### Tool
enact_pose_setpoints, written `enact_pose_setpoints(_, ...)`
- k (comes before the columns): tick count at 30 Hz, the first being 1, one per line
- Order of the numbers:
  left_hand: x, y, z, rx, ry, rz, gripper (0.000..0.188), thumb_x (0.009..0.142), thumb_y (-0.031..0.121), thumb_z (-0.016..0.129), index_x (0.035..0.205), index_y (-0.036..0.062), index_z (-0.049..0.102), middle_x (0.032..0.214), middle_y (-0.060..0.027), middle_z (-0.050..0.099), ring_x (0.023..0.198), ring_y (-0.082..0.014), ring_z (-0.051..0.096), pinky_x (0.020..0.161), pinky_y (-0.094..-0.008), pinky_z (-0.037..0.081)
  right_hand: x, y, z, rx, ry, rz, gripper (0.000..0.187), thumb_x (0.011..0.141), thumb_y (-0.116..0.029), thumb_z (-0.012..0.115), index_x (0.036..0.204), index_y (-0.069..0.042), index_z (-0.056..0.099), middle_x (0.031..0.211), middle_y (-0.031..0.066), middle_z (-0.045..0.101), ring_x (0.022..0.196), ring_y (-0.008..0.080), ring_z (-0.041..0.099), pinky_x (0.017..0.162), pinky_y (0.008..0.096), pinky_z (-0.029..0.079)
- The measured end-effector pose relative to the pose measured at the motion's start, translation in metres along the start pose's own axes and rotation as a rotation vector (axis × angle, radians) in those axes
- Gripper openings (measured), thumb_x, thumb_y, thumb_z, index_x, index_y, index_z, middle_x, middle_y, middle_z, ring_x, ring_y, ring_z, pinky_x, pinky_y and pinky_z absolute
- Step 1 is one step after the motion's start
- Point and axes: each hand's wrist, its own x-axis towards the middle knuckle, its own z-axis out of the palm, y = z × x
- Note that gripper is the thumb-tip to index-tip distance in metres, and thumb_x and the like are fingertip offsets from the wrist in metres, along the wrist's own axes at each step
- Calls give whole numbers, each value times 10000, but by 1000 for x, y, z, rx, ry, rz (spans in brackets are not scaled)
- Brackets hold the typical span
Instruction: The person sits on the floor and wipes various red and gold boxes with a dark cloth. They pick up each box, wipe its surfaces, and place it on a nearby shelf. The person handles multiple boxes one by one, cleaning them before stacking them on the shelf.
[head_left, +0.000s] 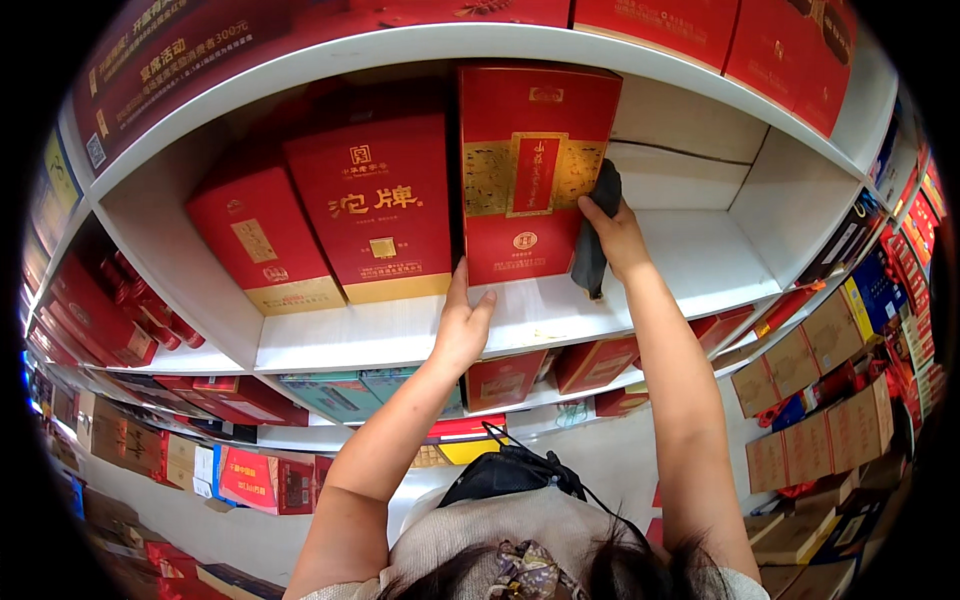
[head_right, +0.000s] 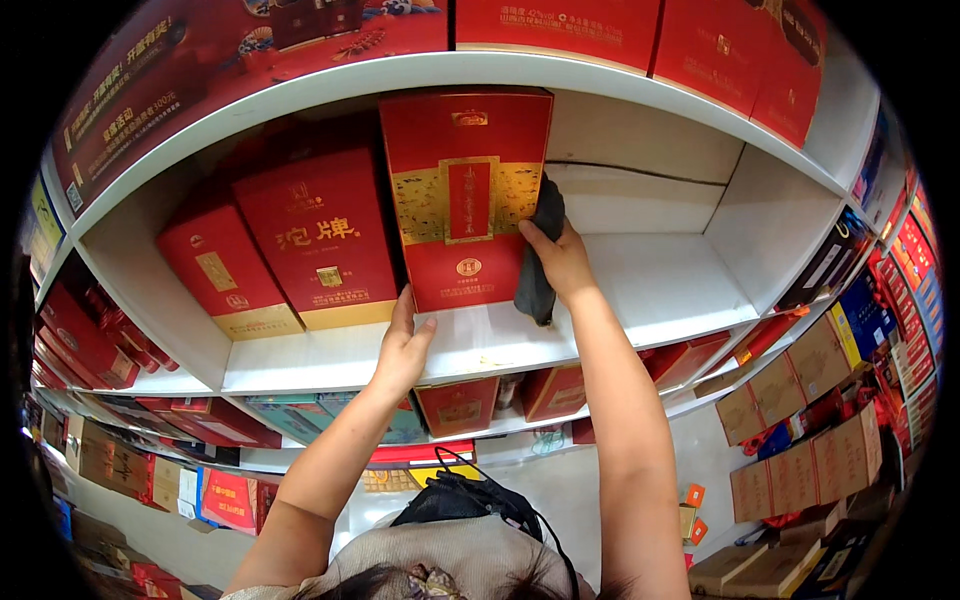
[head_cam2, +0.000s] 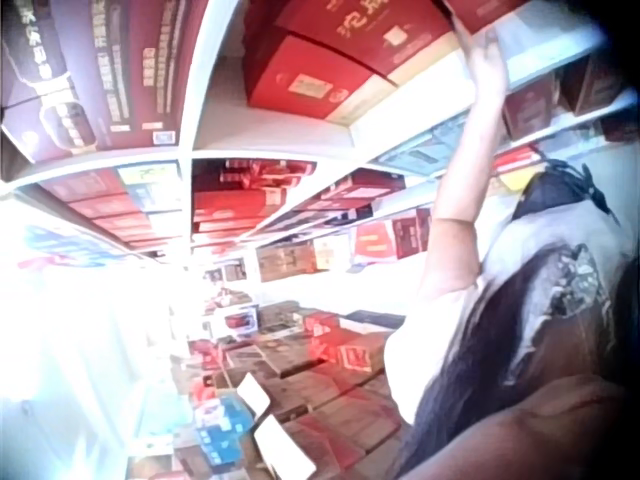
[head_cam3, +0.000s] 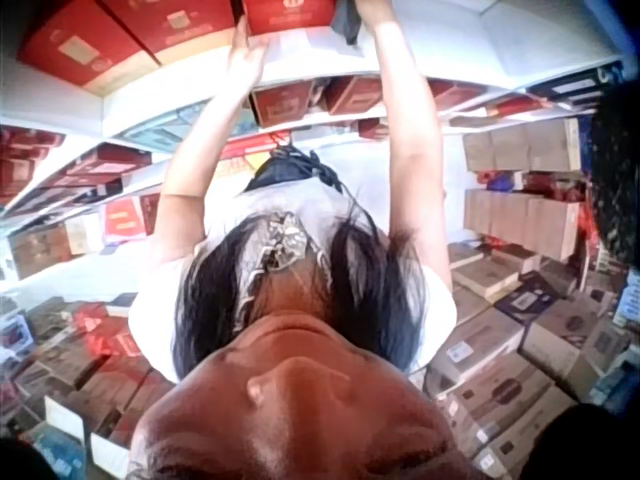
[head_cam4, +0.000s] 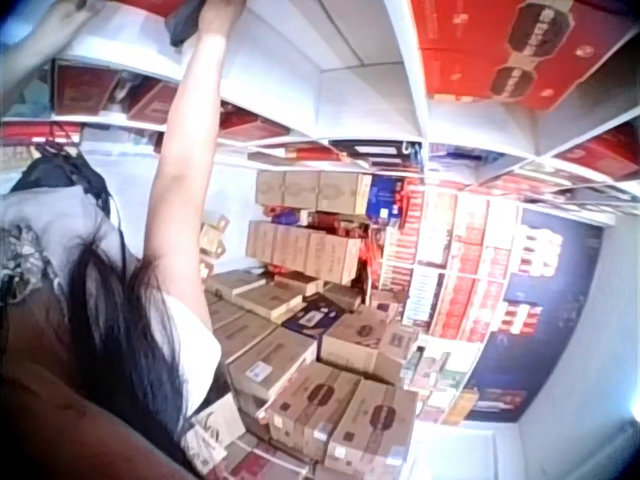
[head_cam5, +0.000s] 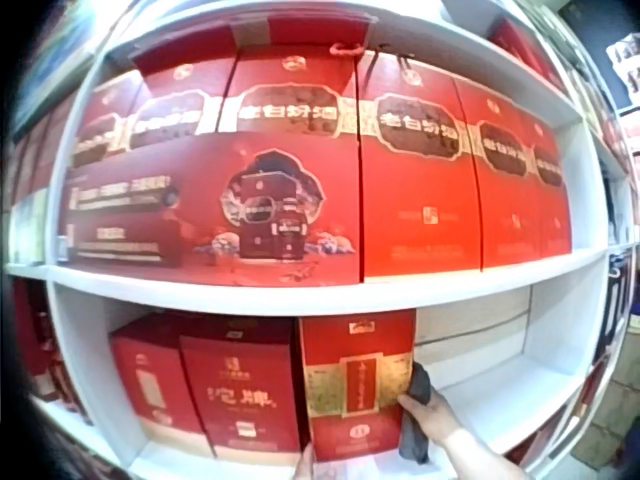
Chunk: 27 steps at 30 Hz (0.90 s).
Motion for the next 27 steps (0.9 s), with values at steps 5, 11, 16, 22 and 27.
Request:
enact_pose_setpoints(5,-1,7,-2,-1,-47,-63,653,906,149,462,1407,-50,92,1460,-234,157,1367,-288,159,1094,-339,161,-4,1,4,15,13,-10,476,842,-274,634,1192,12,484,1100,78,587,988,142,528,869,271,405)
enact_pose_setpoints(11,2,-3,-1,14,-37,-61,662,911,147,451,1411,-44,61,1466,-239,132,1370,-296,145,1095,-332,157,-3,7,4,12,30,-19,487,838,-294,638,1180,18,486,1076,88,592,968,149,537,846,271,417)
enact_pose_setpoints(16,1,-6,3,93,57,-10,639,896,213,463,1391,-60,165,1373,-293,315,1301,-357,306,1053,-336,253,-4,5,6,11,48,10,484,835,-309,641,1168,11,496,1063,85,599,954,148,543,843,271,419)
enact_pose_setpoints(22,-1,-1,3,102,60,-42,649,893,220,469,1394,-55,162,1378,-287,311,1301,-355,307,1052,-332,255,-8,1,9,9,50,11,500,831,-327,642,1178,1,497,1071,84,603,961,152,551,846,277,421)
enact_pose_setpoints(27,1,-8,5,74,82,-18,637,891,220,474,1396,-37,183,1384,-266,318,1298,-349,313,1049,-335,257,-7,3,8,-106,90,42,499,841,-321,636,1197,-5,487,1093,81,588,980,154,534,860,281,413)
